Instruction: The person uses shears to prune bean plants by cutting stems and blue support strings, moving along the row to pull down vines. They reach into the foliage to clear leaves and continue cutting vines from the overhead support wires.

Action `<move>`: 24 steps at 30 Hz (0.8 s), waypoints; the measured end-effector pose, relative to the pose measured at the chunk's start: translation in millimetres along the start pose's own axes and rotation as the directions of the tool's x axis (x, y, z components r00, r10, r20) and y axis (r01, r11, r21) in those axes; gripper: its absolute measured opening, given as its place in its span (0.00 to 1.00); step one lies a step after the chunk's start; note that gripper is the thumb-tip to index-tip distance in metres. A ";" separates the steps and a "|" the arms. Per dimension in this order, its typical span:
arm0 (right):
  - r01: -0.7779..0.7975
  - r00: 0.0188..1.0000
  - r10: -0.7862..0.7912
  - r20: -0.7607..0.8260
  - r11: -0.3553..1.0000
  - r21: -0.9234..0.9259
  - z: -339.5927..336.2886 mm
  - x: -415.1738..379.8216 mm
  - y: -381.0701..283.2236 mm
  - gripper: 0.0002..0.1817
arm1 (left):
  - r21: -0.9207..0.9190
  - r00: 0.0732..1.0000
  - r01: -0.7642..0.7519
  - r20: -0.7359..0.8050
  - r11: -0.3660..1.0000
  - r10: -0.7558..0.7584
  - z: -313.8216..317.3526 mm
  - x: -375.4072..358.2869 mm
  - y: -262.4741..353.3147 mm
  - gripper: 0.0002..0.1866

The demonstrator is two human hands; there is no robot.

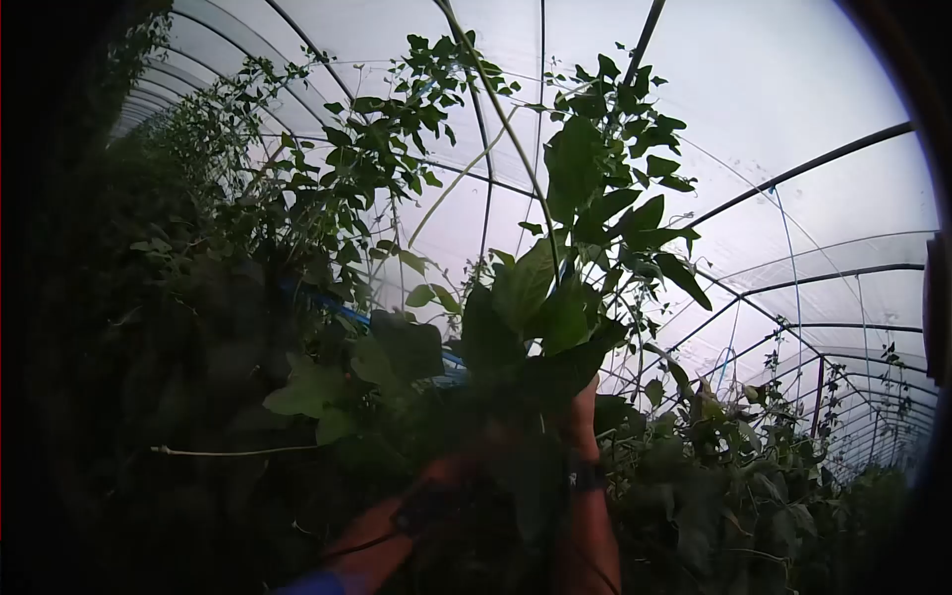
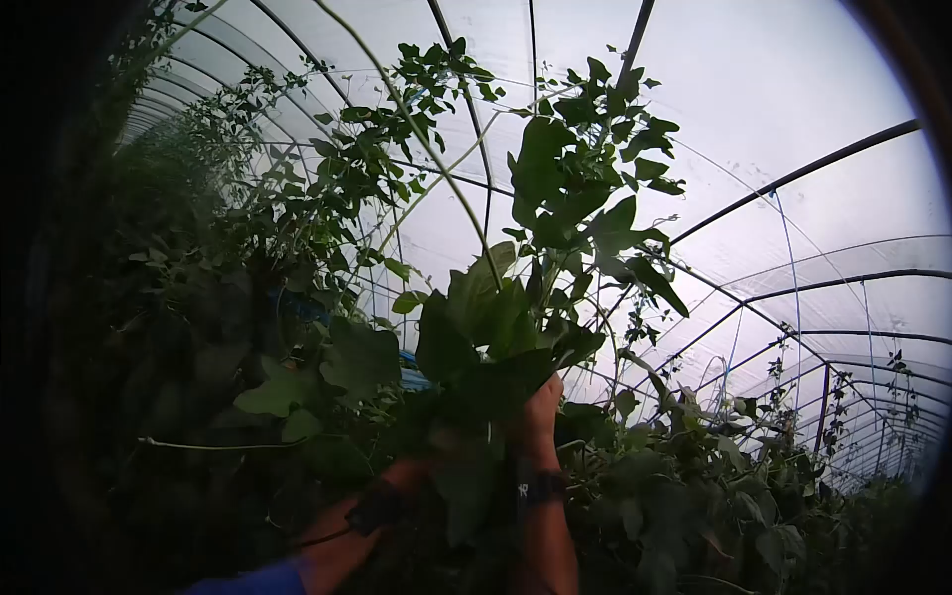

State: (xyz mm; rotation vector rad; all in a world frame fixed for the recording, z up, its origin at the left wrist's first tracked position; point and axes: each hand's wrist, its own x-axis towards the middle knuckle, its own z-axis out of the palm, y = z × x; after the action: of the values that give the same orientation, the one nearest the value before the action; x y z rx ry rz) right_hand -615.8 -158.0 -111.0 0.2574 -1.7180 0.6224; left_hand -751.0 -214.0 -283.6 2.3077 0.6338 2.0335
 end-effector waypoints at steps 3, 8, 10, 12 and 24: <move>-0.399 0.875 0.482 -0.039 0.765 0.506 -11.3 -165.2 96.7 0.12 | 0.037 0.946 0.307 0.095 0.951 -0.309 -7.6 -167.1 22.4 0.14; -0.448 0.880 0.438 -0.184 0.894 -0.009 -17.7 -226.5 -15.9 0.14 | 0.082 0.789 0.600 0.098 0.796 -0.606 15.5 -265.8 80.4 0.14; -0.402 0.906 0.400 -0.136 0.916 0.011 -36.3 -227.2 -28.6 0.17 | 0.061 0.820 0.555 0.125 0.829 -0.558 38.3 -240.3 82.6 0.14; -0.342 0.935 0.344 -0.091 0.939 0.034 -50.1 -226.7 -38.0 0.20 | 0.024 0.871 0.468 0.152 0.883 -0.466 67.8 -204.8 81.7 0.14; -0.482 0.848 0.367 -0.382 0.833 -0.270 -102.1 -341.8 -70.1 0.21 | 0.221 0.977 0.010 0.206 0.975 -0.056 108.2 -154.1 48.6 0.14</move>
State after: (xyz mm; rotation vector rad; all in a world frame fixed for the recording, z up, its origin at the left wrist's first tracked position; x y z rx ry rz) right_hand -411.9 -216.3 -406.3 -0.4866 -1.5423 0.6203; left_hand -645.9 -276.3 -434.9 2.5654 0.9167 1.7500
